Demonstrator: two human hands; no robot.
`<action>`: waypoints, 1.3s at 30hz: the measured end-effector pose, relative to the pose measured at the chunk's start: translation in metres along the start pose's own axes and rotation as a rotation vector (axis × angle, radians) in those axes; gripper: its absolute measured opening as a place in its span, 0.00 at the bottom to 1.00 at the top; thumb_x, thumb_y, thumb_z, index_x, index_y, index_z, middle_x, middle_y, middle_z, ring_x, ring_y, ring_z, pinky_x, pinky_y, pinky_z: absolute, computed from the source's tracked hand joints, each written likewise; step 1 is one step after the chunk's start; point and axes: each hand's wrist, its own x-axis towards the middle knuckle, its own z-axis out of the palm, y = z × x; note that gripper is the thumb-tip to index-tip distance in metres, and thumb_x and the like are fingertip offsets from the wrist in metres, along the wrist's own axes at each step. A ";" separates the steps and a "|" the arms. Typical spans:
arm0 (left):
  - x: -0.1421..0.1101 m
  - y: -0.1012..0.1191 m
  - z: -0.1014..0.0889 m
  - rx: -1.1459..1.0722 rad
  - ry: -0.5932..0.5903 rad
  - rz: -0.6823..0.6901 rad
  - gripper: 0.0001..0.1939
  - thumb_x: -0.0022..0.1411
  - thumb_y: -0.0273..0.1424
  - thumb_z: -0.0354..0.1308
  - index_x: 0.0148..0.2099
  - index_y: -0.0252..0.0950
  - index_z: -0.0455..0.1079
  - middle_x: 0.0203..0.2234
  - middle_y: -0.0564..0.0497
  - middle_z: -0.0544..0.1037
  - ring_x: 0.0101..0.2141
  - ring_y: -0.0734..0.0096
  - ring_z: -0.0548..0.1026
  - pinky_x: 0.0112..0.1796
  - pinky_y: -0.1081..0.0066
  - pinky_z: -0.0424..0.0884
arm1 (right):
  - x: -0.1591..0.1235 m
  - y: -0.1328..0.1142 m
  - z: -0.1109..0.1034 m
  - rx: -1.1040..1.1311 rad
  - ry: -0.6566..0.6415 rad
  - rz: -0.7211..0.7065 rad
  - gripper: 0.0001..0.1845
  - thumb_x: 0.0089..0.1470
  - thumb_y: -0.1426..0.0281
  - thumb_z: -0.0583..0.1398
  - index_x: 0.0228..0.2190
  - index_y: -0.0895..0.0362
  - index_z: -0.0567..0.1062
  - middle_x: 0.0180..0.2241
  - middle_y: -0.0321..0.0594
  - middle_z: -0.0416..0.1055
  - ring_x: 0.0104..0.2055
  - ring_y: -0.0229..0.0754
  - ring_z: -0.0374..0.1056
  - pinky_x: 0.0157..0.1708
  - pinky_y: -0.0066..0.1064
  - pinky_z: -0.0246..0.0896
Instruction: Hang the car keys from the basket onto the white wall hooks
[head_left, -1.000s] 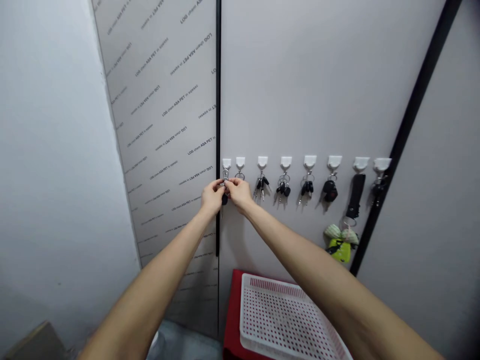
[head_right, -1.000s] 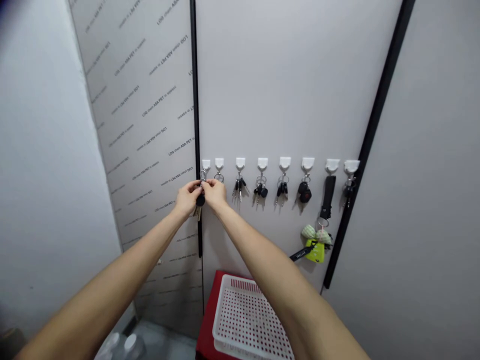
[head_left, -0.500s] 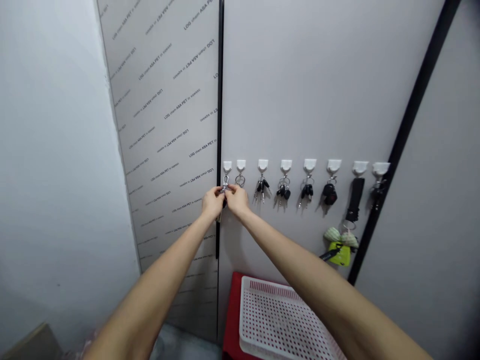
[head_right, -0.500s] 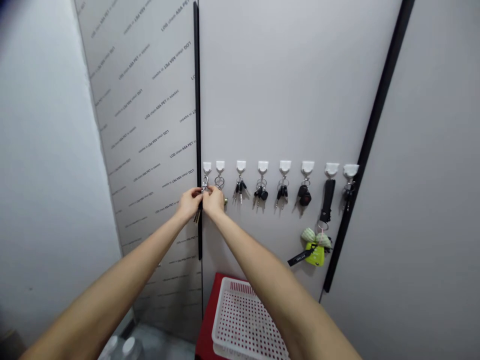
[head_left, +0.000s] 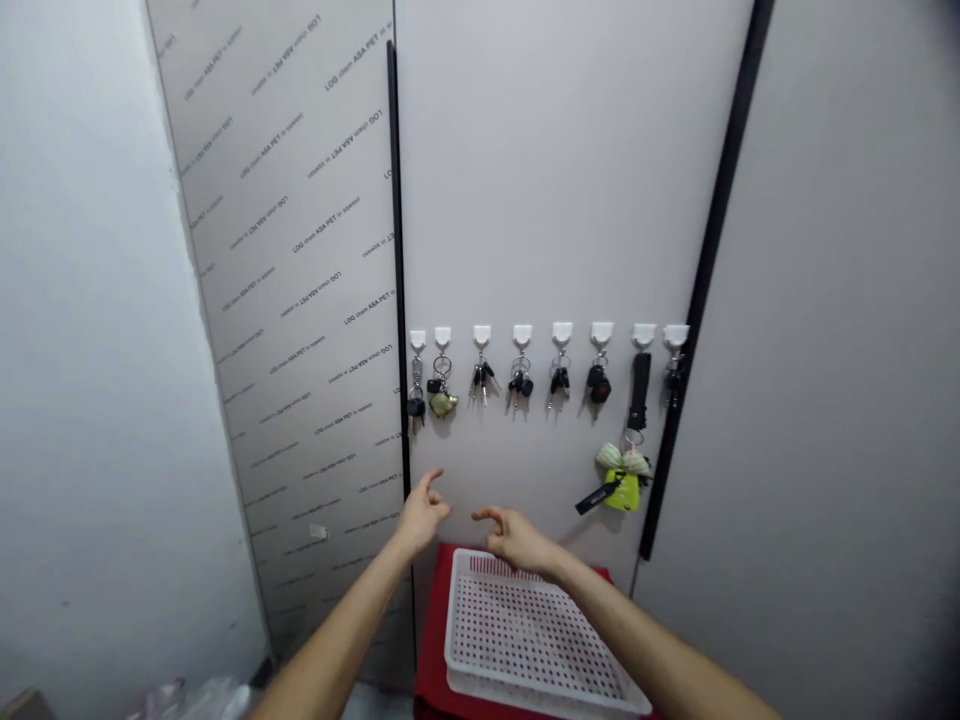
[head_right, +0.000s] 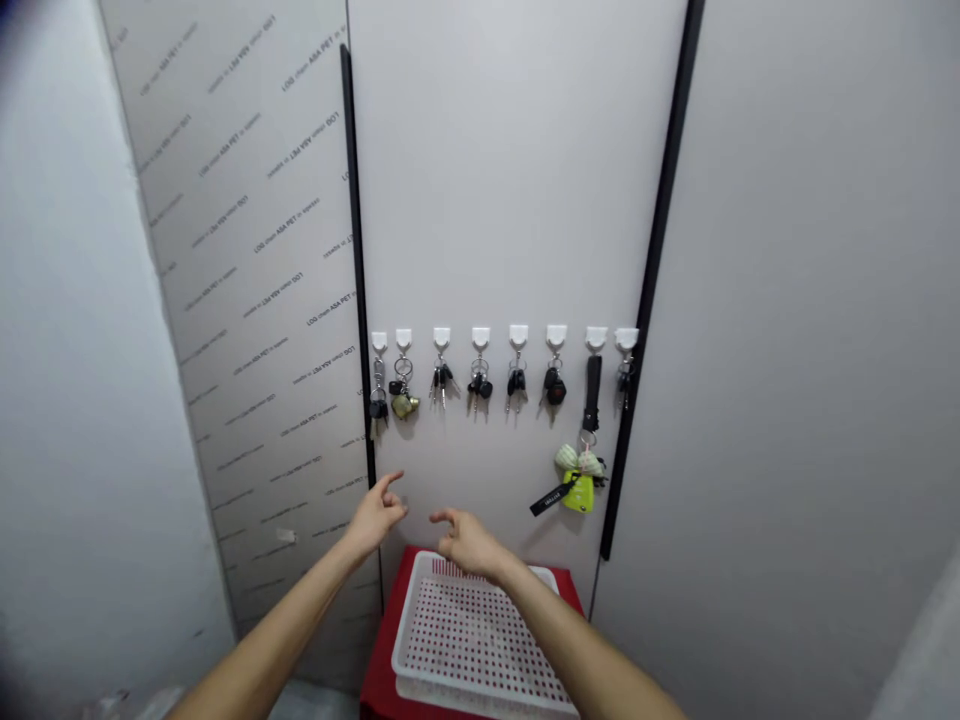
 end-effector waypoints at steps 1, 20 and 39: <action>-0.003 0.004 0.008 -0.035 -0.045 0.003 0.31 0.38 0.20 0.49 0.49 0.32 0.51 0.12 0.63 0.57 0.14 0.85 0.54 0.18 0.81 0.51 | -0.005 0.003 -0.006 0.007 -0.005 0.007 0.27 0.33 0.79 0.48 0.41 0.62 0.59 0.08 0.22 0.49 0.08 0.25 0.43 0.09 0.19 0.40; -0.023 0.139 0.062 -0.357 -0.180 0.455 0.40 0.43 0.20 0.49 0.54 0.41 0.30 0.15 0.61 0.56 0.17 0.85 0.56 0.21 0.81 0.56 | -0.059 -0.089 -0.066 0.303 0.467 -0.684 0.39 0.40 0.76 0.50 0.50 0.48 0.34 0.15 0.26 0.52 0.15 0.29 0.50 0.15 0.23 0.49; 0.059 0.086 0.007 0.772 0.648 0.376 0.25 0.41 0.34 0.54 0.44 0.39 0.56 0.44 0.46 0.55 0.44 0.61 0.56 0.40 0.65 0.57 | 0.031 -0.124 -0.068 -0.732 0.849 -0.388 0.18 0.41 0.71 0.51 0.38 0.58 0.63 0.36 0.44 0.63 0.35 0.42 0.60 0.33 0.32 0.53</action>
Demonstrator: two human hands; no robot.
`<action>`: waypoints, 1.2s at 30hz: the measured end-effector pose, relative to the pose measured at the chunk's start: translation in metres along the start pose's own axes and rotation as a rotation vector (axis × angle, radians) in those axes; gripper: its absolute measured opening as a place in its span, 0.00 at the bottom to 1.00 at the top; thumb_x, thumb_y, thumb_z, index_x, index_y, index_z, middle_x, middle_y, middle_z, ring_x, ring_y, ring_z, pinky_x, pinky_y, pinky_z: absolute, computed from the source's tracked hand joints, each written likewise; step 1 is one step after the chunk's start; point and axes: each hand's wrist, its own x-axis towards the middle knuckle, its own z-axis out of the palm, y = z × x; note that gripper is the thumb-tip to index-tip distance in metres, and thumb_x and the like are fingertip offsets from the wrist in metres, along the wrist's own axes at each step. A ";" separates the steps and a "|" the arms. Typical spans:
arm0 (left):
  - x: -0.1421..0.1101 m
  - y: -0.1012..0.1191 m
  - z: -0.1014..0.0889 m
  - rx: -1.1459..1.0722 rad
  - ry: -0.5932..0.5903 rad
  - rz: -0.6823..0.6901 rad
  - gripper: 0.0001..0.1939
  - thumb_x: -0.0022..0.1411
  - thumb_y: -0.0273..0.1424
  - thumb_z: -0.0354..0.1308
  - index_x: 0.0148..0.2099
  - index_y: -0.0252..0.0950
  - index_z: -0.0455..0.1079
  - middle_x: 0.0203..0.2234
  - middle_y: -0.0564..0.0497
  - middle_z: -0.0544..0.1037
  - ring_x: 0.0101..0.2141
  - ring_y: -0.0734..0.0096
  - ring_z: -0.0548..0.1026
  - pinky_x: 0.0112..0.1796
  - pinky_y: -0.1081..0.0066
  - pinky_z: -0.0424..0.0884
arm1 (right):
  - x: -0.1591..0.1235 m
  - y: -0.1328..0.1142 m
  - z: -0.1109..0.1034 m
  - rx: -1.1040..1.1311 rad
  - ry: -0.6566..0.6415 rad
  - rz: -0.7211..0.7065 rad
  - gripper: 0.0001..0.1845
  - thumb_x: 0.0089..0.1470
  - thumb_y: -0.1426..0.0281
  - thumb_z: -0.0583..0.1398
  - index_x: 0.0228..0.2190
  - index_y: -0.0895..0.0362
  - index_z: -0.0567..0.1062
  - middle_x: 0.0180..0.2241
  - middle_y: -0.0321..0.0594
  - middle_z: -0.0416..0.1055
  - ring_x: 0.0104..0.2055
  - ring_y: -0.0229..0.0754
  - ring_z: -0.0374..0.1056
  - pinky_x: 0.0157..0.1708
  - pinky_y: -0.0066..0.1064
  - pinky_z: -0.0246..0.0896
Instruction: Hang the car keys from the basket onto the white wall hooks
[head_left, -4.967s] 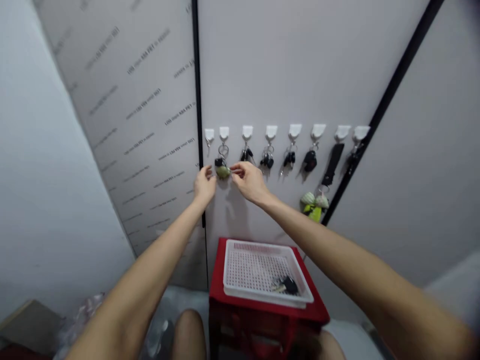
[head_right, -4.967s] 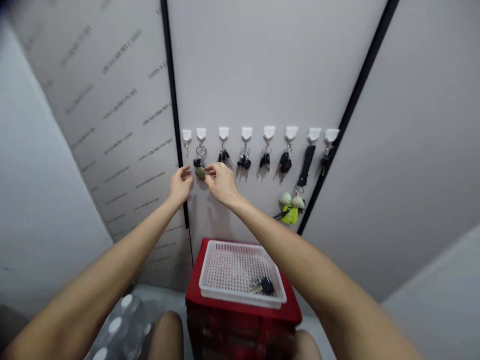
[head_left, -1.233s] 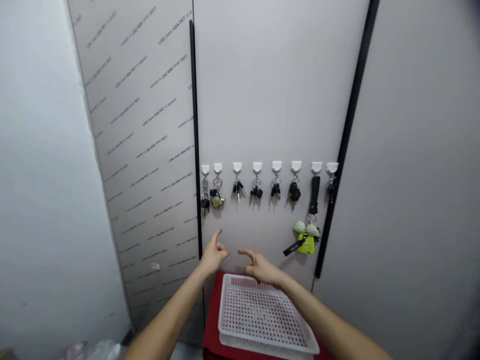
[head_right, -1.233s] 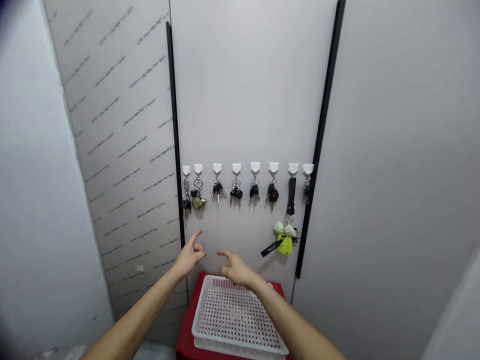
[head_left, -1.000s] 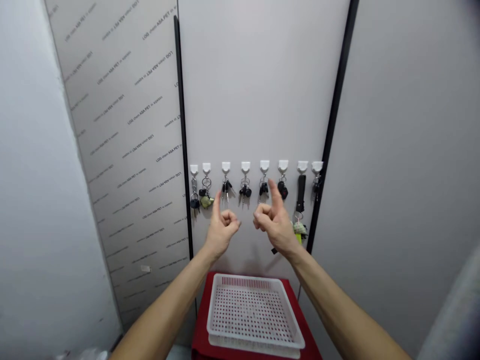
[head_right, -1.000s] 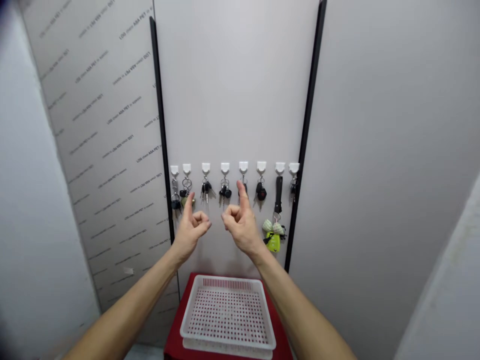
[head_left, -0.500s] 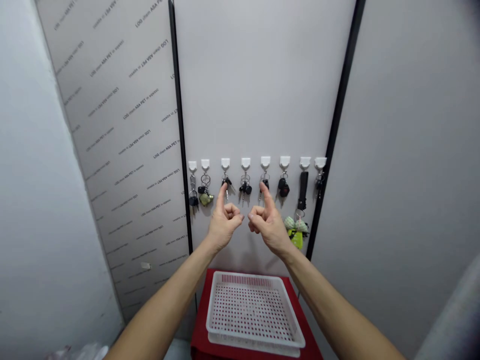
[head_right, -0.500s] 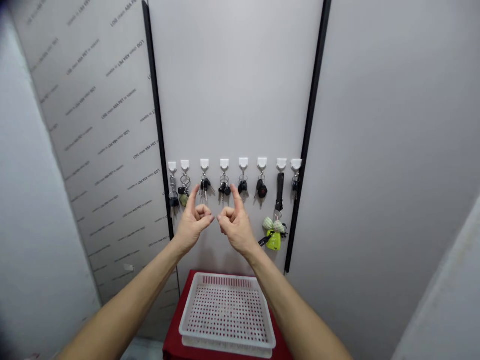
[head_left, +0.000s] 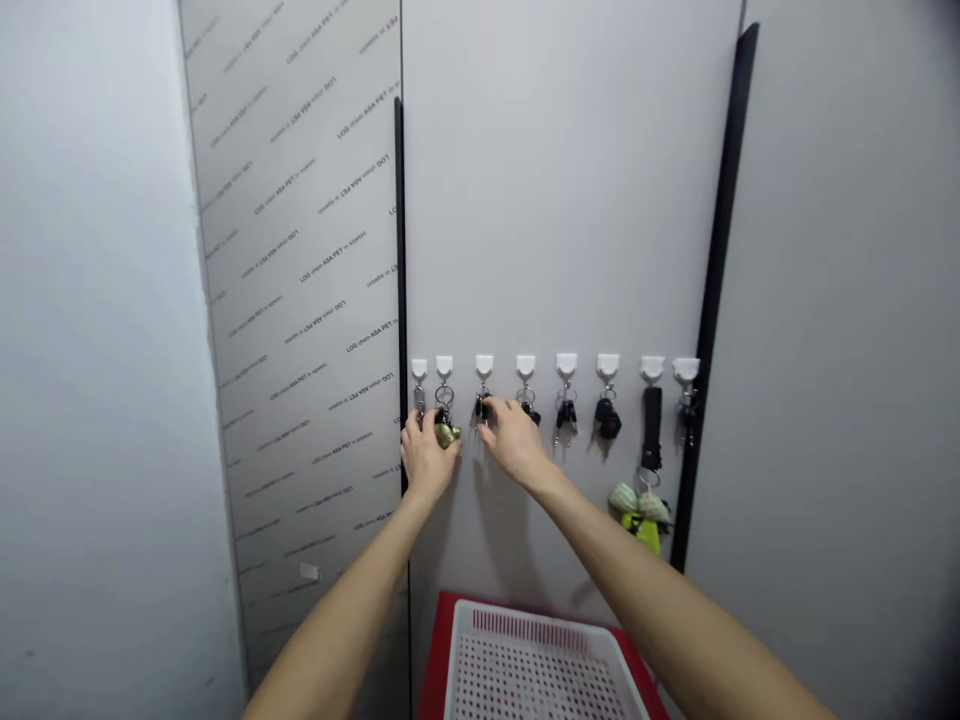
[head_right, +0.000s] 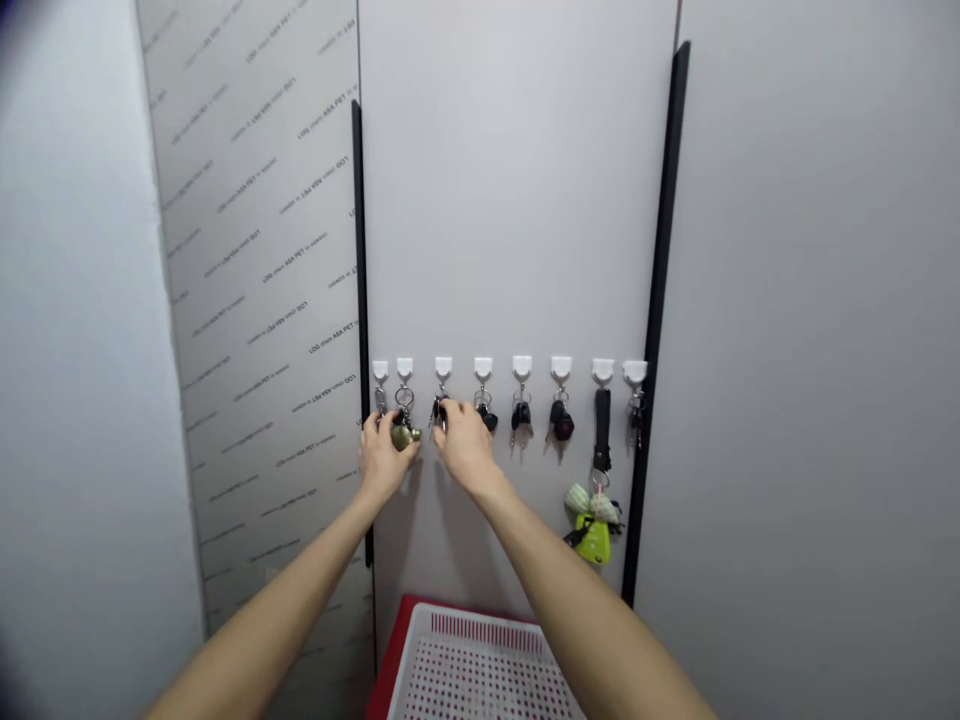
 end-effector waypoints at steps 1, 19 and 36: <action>0.001 0.001 0.002 0.025 0.000 0.007 0.25 0.41 0.33 0.54 0.45 0.40 0.55 0.44 0.47 0.55 0.44 0.61 0.57 0.40 0.65 0.58 | 0.002 -0.002 0.002 -0.053 -0.020 0.014 0.18 0.41 0.70 0.51 0.39 0.57 0.62 0.35 0.44 0.63 0.34 0.42 0.60 0.31 0.32 0.54; 0.084 0.009 -0.082 0.079 -0.377 0.192 0.15 0.35 0.29 0.52 0.32 0.38 0.64 0.23 0.53 0.68 0.26 0.72 0.65 0.23 0.77 0.57 | 0.048 -0.016 -0.032 -0.008 0.062 -0.056 0.15 0.41 0.76 0.46 0.27 0.59 0.71 0.29 0.40 0.70 0.32 0.38 0.63 0.34 0.26 0.53; 0.122 0.022 -0.096 -0.160 -0.710 0.045 0.10 0.32 0.25 0.52 0.25 0.34 0.63 0.12 0.57 0.62 0.14 0.81 0.60 0.15 0.79 0.54 | -0.044 0.027 0.011 0.164 -0.563 -0.197 0.16 0.36 0.77 0.45 0.22 0.60 0.72 0.20 0.38 0.69 0.21 0.32 0.61 0.23 0.21 0.52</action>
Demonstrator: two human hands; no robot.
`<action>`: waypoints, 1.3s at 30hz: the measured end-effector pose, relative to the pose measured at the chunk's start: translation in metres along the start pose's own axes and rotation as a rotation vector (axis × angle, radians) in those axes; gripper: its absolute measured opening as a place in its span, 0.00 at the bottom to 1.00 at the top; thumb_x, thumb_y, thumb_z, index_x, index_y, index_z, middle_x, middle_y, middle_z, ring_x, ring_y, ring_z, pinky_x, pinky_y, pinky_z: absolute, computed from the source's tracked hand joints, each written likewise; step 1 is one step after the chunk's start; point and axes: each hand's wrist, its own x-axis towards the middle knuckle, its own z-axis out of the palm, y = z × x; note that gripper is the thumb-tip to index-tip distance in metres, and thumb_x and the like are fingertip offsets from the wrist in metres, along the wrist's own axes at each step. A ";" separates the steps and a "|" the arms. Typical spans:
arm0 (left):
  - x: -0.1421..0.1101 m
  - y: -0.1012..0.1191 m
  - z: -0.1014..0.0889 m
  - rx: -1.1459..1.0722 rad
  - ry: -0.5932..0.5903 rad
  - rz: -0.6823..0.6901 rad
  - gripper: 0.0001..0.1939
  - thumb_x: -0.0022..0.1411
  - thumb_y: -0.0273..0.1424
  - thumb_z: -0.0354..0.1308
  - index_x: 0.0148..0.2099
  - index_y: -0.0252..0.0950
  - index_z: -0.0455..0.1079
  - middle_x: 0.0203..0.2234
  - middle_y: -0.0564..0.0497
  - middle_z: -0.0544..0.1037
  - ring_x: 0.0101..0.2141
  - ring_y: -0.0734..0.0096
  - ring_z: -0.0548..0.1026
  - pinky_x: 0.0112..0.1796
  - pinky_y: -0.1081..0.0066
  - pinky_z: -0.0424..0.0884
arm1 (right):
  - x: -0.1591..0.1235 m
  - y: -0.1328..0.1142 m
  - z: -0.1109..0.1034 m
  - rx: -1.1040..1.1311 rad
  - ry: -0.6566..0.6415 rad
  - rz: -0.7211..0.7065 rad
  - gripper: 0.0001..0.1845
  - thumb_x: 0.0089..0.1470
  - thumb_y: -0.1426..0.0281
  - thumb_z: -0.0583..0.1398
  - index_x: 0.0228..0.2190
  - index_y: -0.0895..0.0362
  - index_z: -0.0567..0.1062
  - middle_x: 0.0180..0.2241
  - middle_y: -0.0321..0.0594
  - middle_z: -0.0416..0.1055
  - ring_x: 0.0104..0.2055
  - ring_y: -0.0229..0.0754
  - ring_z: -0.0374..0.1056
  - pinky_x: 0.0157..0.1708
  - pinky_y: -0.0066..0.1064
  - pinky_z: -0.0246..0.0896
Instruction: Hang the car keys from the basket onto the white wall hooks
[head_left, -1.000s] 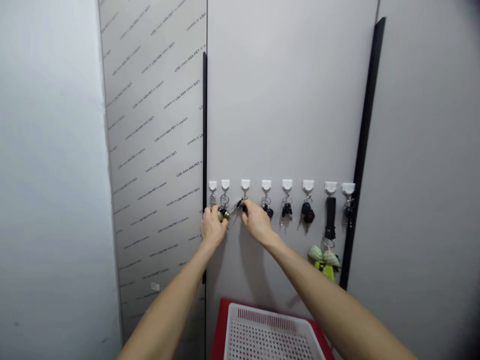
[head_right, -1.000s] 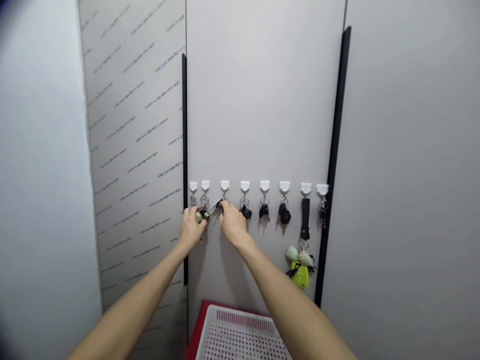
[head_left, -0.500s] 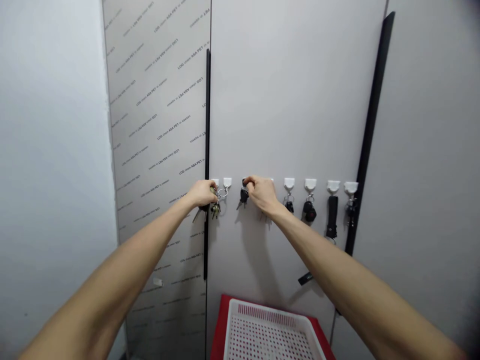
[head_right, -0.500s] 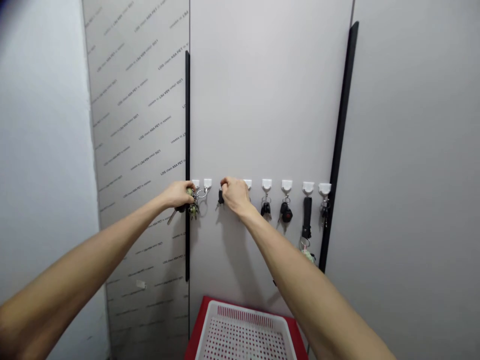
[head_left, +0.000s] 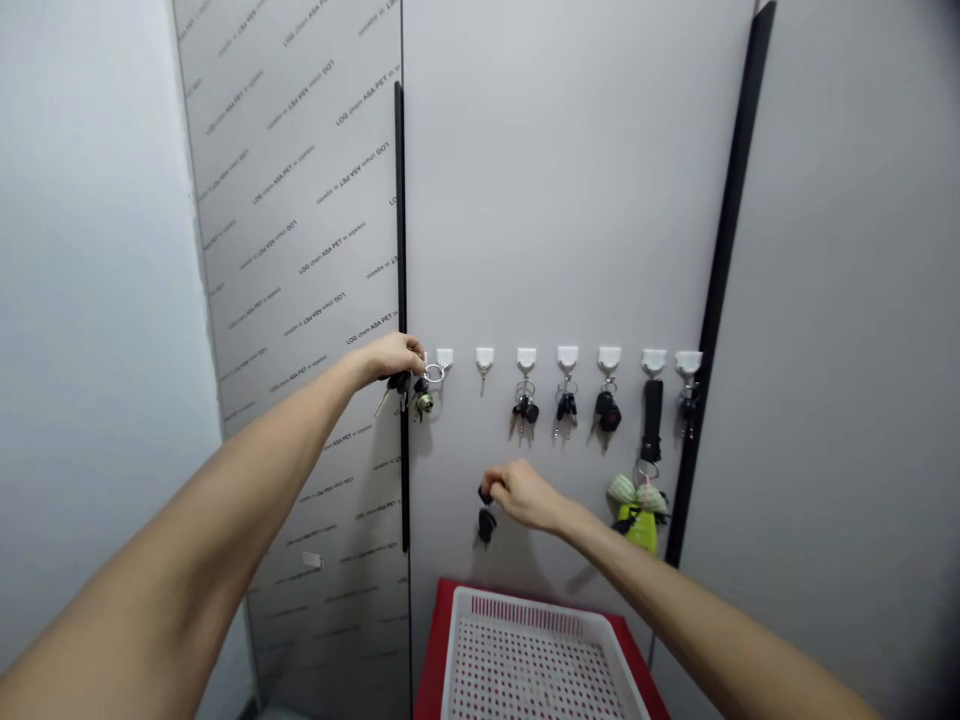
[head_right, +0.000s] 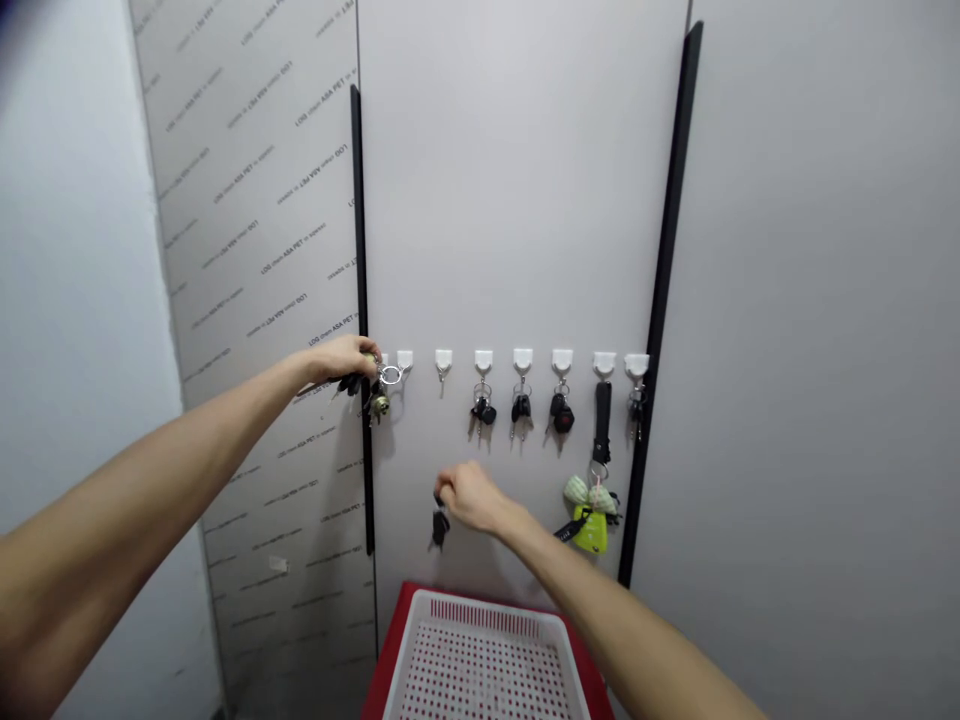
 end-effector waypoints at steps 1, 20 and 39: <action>0.000 0.000 0.001 -0.028 0.023 0.005 0.10 0.32 0.25 0.53 0.25 0.34 0.63 0.12 0.57 0.62 0.14 0.81 0.59 0.15 0.80 0.53 | -0.009 0.006 0.012 0.016 -0.049 0.014 0.16 0.36 0.77 0.45 0.21 0.61 0.72 0.20 0.39 0.69 0.21 0.32 0.61 0.23 0.21 0.52; -0.023 -0.029 0.049 -0.379 0.138 0.043 0.14 0.34 0.23 0.53 0.30 0.33 0.63 0.13 0.59 0.60 0.16 0.83 0.58 0.19 0.79 0.56 | 0.042 -0.014 0.006 0.442 0.388 0.130 0.18 0.45 0.64 0.45 0.31 0.60 0.68 0.29 0.40 0.67 0.29 0.35 0.61 0.27 0.25 0.54; -0.006 -0.031 0.036 -0.264 0.409 -0.090 0.14 0.44 0.24 0.49 0.38 0.32 0.60 0.19 0.54 0.68 0.18 0.80 0.64 0.23 0.77 0.60 | 0.120 -0.060 -0.051 0.055 0.656 0.312 0.14 0.43 0.68 0.46 0.22 0.59 0.70 0.23 0.42 0.68 0.27 0.37 0.61 0.26 0.25 0.52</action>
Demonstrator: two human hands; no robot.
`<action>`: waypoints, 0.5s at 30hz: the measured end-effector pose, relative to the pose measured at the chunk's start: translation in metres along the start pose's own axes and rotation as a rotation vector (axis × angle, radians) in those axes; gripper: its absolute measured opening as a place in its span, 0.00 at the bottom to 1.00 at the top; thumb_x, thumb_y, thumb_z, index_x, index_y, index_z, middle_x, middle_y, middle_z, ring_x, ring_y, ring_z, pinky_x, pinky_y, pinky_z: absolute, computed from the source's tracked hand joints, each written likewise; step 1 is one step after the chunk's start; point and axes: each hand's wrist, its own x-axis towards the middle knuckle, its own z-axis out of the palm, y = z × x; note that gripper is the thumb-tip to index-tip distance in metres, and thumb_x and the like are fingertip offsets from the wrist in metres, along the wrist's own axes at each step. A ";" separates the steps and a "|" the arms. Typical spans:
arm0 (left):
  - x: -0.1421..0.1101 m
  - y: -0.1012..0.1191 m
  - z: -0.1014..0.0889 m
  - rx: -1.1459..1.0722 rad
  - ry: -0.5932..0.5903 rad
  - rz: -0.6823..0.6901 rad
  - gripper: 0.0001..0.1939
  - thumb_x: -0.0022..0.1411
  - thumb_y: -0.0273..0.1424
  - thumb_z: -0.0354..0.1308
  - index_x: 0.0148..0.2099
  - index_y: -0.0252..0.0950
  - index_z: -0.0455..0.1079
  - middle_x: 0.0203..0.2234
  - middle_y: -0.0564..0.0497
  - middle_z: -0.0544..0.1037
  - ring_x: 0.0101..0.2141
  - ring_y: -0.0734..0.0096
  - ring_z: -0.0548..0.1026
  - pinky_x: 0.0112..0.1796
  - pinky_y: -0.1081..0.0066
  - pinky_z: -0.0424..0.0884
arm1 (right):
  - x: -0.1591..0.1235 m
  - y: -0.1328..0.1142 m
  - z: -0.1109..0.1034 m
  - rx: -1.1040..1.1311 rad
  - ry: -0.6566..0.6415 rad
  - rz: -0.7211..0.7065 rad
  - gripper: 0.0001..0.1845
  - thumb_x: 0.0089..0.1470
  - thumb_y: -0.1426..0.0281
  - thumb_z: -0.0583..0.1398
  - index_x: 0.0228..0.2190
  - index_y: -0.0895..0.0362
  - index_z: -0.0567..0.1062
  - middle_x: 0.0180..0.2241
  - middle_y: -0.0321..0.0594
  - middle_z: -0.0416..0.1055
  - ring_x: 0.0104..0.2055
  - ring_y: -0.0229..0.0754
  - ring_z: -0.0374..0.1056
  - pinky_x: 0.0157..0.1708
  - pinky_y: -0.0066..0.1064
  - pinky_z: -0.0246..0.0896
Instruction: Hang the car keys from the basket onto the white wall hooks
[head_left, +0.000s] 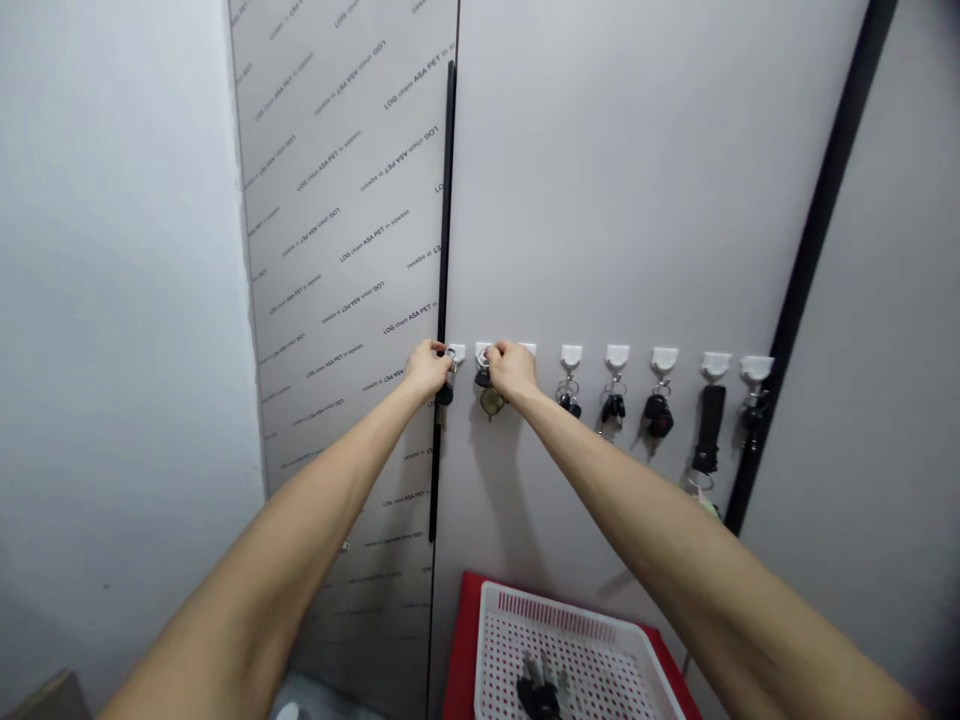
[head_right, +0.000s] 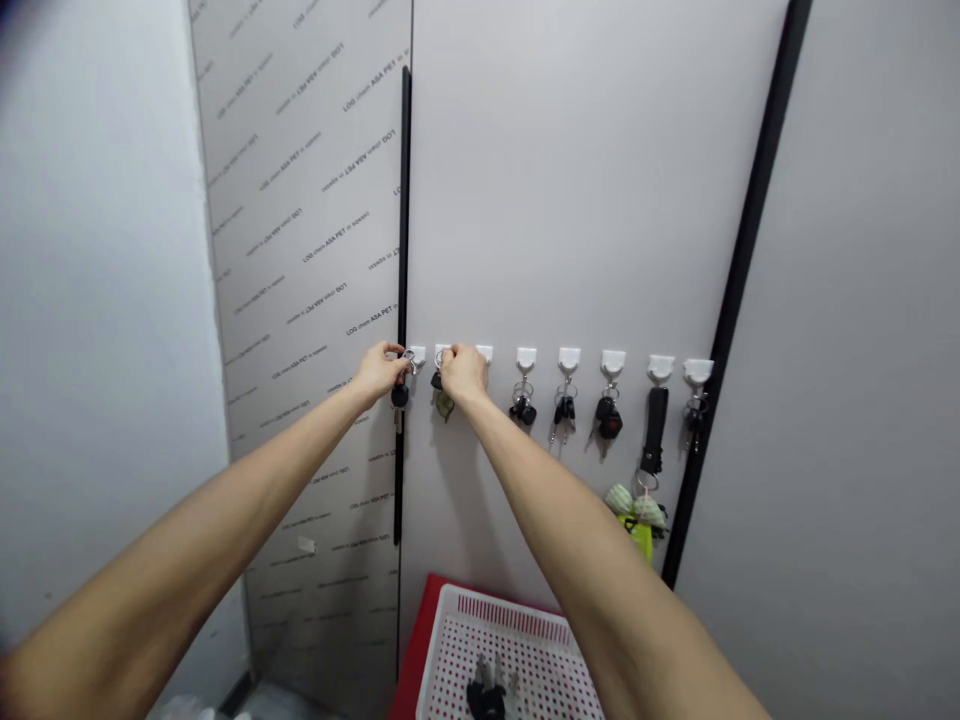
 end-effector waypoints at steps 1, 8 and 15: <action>0.003 0.003 -0.002 0.121 -0.007 0.053 0.14 0.43 0.24 0.49 0.37 0.32 0.62 0.20 0.52 0.69 0.21 0.78 0.65 0.26 0.76 0.61 | 0.002 -0.004 0.000 -0.026 0.008 -0.017 0.15 0.43 0.68 0.46 0.23 0.59 0.70 0.23 0.42 0.69 0.27 0.37 0.61 0.27 0.25 0.52; -0.002 0.016 -0.010 0.324 -0.047 0.306 0.12 0.46 0.26 0.47 0.35 0.33 0.66 0.25 0.50 0.70 0.28 0.73 0.66 0.31 0.75 0.60 | -0.011 0.001 0.000 0.067 -0.127 -0.193 0.14 0.44 0.67 0.47 0.22 0.59 0.69 0.17 0.35 0.65 0.21 0.32 0.58 0.22 0.22 0.50; -0.064 -0.020 0.040 0.079 -0.352 0.240 0.12 0.44 0.25 0.48 0.34 0.31 0.65 0.18 0.55 0.66 0.21 0.79 0.62 0.23 0.78 0.60 | -0.078 0.061 -0.007 0.155 -0.335 -0.144 0.14 0.45 0.67 0.47 0.17 0.61 0.66 0.11 0.31 0.56 0.16 0.30 0.52 0.17 0.20 0.45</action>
